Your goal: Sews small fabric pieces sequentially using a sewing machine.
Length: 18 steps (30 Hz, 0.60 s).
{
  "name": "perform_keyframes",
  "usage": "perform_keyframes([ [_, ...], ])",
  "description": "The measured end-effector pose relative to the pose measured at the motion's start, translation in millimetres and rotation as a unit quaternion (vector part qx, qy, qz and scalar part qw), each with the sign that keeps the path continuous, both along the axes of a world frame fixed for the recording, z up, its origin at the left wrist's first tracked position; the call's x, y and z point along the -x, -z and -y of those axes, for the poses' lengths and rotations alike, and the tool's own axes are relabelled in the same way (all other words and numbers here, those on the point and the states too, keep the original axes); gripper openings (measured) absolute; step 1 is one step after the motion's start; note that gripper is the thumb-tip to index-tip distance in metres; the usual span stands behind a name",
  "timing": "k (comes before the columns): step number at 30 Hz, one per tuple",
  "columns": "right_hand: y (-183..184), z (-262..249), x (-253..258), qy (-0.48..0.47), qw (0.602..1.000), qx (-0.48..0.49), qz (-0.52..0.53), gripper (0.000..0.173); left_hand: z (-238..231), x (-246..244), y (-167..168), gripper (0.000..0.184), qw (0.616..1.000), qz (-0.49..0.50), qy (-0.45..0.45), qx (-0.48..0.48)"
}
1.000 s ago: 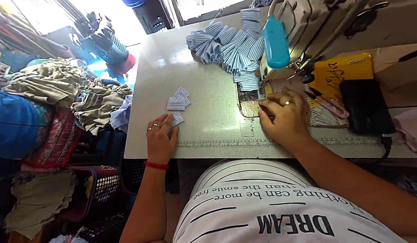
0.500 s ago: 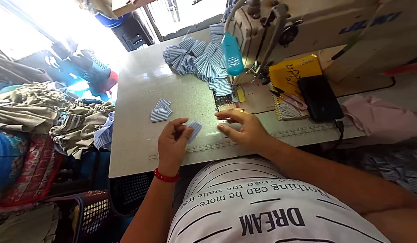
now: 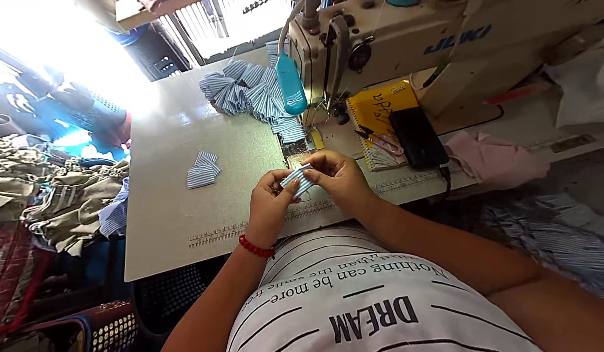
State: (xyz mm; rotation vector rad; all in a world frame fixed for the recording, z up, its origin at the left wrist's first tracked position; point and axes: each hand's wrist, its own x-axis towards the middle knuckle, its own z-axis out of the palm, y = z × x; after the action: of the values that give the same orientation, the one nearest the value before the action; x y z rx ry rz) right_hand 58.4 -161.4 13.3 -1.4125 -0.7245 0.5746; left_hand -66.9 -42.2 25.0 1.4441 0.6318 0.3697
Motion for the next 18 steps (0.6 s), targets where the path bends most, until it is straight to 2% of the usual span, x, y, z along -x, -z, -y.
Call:
perform_keyframes([
  [3, 2, 1, -3, -0.008, 0.999, 0.018, -0.05, 0.023, -3, -6, 8, 0.027, 0.985, 0.016, 0.012, -0.174],
  [5, -2, 3, -4, -0.008, 0.998, 0.034, -0.059, 0.019, -2, -10, 6, 0.033, 0.97, 0.036, 0.022, -0.24],
  [11, -4, 5, -9, 0.041, 0.998, -0.003, -0.044, 0.02, 2, -22, 7, 0.035, 0.978, 0.114, -0.019, -0.175],
  [14, 1, -1, -20, 0.079, 0.996, 0.046, 0.021, 0.024, -5, -31, 9, 0.031, 0.983, 0.058, -0.024, -0.172],
  [18, 14, -22, -45, 0.1, 0.974, 0.159, 0.127, 0.03, -21, -51, 18, 0.033, 0.963, -0.043, 0.002, -0.266],
])
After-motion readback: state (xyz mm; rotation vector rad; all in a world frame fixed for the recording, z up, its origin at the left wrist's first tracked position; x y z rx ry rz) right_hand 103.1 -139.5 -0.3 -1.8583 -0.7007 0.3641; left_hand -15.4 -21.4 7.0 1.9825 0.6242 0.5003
